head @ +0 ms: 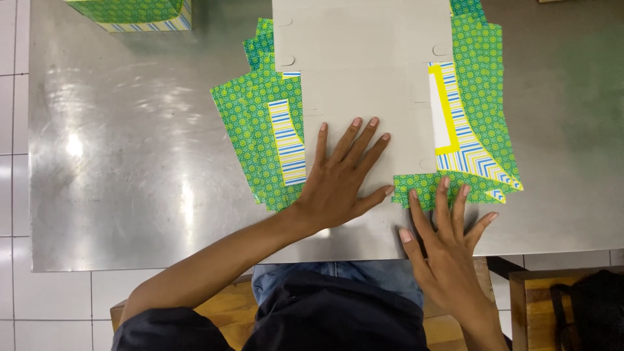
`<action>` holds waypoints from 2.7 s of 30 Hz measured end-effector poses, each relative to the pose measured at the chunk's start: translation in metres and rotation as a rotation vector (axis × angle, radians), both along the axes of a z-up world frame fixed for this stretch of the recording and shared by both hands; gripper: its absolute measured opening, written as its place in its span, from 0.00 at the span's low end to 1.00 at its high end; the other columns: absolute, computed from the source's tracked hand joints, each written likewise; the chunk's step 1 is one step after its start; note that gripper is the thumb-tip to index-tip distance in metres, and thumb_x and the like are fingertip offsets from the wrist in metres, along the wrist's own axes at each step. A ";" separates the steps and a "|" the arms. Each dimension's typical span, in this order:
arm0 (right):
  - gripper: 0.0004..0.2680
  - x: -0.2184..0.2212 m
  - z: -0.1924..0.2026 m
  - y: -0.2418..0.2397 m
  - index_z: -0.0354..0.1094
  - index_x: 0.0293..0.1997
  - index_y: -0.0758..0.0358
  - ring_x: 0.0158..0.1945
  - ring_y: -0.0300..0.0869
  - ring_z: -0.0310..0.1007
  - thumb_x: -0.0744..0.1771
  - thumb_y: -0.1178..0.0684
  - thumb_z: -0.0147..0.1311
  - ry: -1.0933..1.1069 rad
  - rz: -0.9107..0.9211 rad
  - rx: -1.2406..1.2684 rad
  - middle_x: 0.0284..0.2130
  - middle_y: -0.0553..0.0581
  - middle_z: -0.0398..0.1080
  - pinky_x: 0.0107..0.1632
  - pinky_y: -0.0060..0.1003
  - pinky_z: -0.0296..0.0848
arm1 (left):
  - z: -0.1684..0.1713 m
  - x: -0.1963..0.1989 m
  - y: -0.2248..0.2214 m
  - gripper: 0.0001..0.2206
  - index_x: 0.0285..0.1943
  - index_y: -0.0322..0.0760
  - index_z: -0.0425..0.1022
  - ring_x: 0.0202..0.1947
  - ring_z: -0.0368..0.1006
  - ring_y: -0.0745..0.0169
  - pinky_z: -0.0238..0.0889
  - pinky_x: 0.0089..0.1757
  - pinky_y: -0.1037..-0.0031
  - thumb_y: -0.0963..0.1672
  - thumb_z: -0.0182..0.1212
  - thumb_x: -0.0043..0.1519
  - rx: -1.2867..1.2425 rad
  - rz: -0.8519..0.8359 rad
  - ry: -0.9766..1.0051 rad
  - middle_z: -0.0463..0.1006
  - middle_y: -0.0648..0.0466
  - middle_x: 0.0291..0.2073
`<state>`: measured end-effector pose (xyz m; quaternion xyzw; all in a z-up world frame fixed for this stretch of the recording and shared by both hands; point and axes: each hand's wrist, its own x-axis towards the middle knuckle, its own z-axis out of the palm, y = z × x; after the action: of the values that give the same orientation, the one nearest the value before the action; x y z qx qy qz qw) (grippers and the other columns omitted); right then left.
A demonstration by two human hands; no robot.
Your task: The person folds a flat patterned cardboard sheet into a small rectangular box, tucks the flaps to secure the shape, and places the finished box on a stack. They then pick up another flat sheet and begin folding it in the same manner.
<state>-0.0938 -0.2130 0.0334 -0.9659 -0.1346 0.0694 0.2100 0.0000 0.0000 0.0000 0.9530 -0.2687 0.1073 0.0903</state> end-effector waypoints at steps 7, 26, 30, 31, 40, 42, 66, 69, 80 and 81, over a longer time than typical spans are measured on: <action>0.23 0.020 0.004 0.008 0.40 0.79 0.54 0.79 0.61 0.09 0.72 0.42 0.33 -0.030 0.022 0.048 0.79 0.64 0.21 0.65 0.75 0.06 | -0.002 0.001 0.001 0.35 0.80 0.46 0.56 0.79 0.44 0.50 0.39 0.70 0.39 0.63 0.42 0.70 -0.014 -0.009 -0.049 0.52 0.50 0.78; 0.29 0.053 0.004 0.082 0.22 0.79 0.60 0.77 0.64 0.06 0.72 0.40 0.34 0.063 0.168 0.015 0.75 0.74 0.14 0.67 0.71 0.09 | 0.024 -0.121 0.095 0.27 0.74 0.36 0.61 0.78 0.46 0.42 0.35 0.71 0.42 0.51 0.58 0.69 -0.470 0.212 0.216 0.54 0.43 0.77; 0.29 0.050 -0.004 0.093 0.22 0.80 0.58 0.78 0.63 0.08 0.72 0.40 0.34 -0.018 0.230 0.010 0.76 0.73 0.16 0.68 0.72 0.11 | 0.022 -0.130 0.085 0.27 0.76 0.37 0.60 0.78 0.45 0.42 0.35 0.71 0.42 0.52 0.53 0.71 -0.393 0.262 0.155 0.52 0.43 0.77; 0.28 0.049 -0.008 0.094 0.23 0.80 0.58 0.79 0.62 0.09 0.72 0.39 0.33 -0.051 0.215 -0.008 0.76 0.72 0.17 0.69 0.72 0.11 | 0.022 -0.130 0.083 0.28 0.76 0.37 0.59 0.79 0.45 0.40 0.33 0.71 0.41 0.53 0.52 0.71 -0.393 0.261 0.158 0.52 0.41 0.77; 0.27 0.046 -0.012 0.095 0.27 0.81 0.57 0.80 0.60 0.17 0.73 0.39 0.33 -0.134 0.183 -0.018 0.78 0.70 0.24 0.72 0.68 0.15 | 0.012 -0.123 0.064 0.33 0.79 0.37 0.52 0.80 0.37 0.38 0.24 0.69 0.33 0.55 0.53 0.69 -0.398 0.306 0.213 0.44 0.39 0.79; 0.27 0.046 -0.012 0.094 0.28 0.81 0.57 0.81 0.60 0.18 0.73 0.39 0.33 -0.137 0.177 -0.017 0.78 0.71 0.24 0.72 0.68 0.16 | 0.010 -0.121 0.058 0.34 0.79 0.37 0.51 0.80 0.36 0.37 0.23 0.68 0.31 0.55 0.54 0.69 -0.421 0.310 0.218 0.44 0.39 0.79; 0.21 0.049 -0.021 0.092 0.44 0.79 0.57 0.81 0.54 0.23 0.73 0.47 0.35 -0.120 0.093 0.099 0.78 0.65 0.33 0.72 0.62 0.11 | 0.013 -0.028 0.086 0.11 0.52 0.49 0.83 0.76 0.52 0.43 0.19 0.69 0.38 0.45 0.64 0.62 -0.494 -0.109 0.273 0.67 0.51 0.70; 0.22 0.049 -0.022 0.093 0.43 0.79 0.57 0.81 0.54 0.21 0.73 0.46 0.35 -0.110 0.082 0.086 0.78 0.66 0.32 0.72 0.62 0.09 | 0.013 0.007 0.094 0.08 0.45 0.53 0.85 0.74 0.58 0.46 0.25 0.69 0.38 0.44 0.69 0.58 -0.455 -0.203 0.269 0.73 0.53 0.66; 0.24 0.053 -0.006 0.097 0.39 0.78 0.69 0.81 0.56 0.31 0.72 0.46 0.35 -0.156 0.086 0.033 0.78 0.66 0.38 0.76 0.63 0.24 | 0.005 0.060 0.099 0.32 0.71 0.41 0.67 0.78 0.47 0.50 0.23 0.71 0.41 0.54 0.70 0.60 -0.440 -0.452 0.415 0.57 0.50 0.76; 0.24 0.053 -0.006 0.097 0.39 0.78 0.69 0.81 0.56 0.31 0.72 0.46 0.35 -0.153 0.089 0.034 0.78 0.66 0.38 0.76 0.63 0.24 | 0.005 0.061 0.099 0.32 0.71 0.41 0.67 0.78 0.47 0.50 0.23 0.71 0.41 0.54 0.70 0.60 -0.440 -0.448 0.416 0.57 0.50 0.76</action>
<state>-0.0405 -0.1161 0.0275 -0.9577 -0.1941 0.0021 0.2123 0.0607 0.0988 0.0052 0.8296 -0.4170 -0.0561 0.3669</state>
